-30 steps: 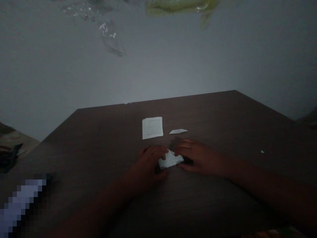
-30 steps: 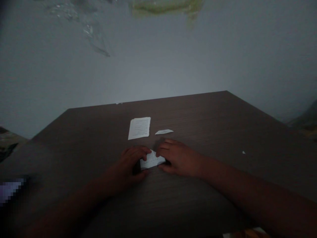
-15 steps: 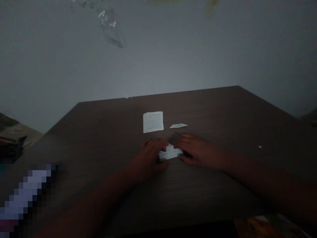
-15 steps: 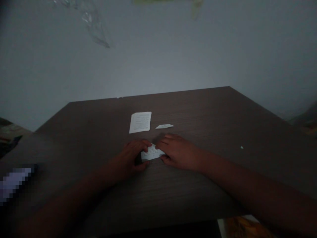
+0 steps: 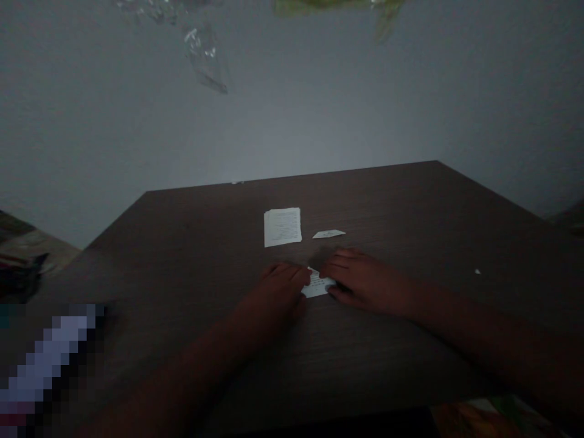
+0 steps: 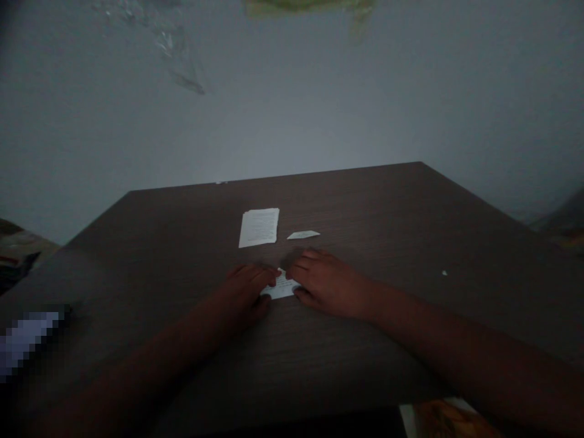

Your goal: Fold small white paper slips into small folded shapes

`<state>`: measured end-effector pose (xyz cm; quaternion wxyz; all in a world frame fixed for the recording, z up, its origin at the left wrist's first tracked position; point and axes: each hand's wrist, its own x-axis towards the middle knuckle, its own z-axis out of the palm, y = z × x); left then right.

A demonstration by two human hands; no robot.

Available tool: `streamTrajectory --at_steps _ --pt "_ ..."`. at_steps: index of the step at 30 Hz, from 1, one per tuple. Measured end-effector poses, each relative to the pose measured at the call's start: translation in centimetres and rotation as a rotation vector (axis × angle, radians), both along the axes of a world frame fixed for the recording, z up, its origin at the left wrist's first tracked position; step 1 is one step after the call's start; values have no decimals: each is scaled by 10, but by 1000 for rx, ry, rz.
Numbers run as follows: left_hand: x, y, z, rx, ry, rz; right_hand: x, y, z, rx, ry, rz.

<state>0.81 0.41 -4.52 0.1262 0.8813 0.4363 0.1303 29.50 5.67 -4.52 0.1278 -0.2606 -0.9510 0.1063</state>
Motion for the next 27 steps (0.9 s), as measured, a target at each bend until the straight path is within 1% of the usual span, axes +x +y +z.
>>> streamTrajectory --at_steps 3,7,9,11,14,17,20,27 --pt "-1 2 -2 -6 14 -14 1 0 3 -13 17 21" --pt "-2 6 4 -73 7 -41 5 4 10 -69 18 79" --pt "-3 7 6 -88 -13 -25 7 7 12 -100 29 95" --pt "-6 8 7 -90 -44 -6 9 9 13 -131 47 102" --pt "-11 11 4 -107 -82 -15 9 10 11 -156 54 93" --pt "-15 14 3 -117 -114 -23 9 8 10 -151 38 76" --pt "-15 14 6 -125 -123 -21 8 6 8 -117 39 78" --pt "-10 7 15 -118 -65 5 5 5 3 -50 96 114"
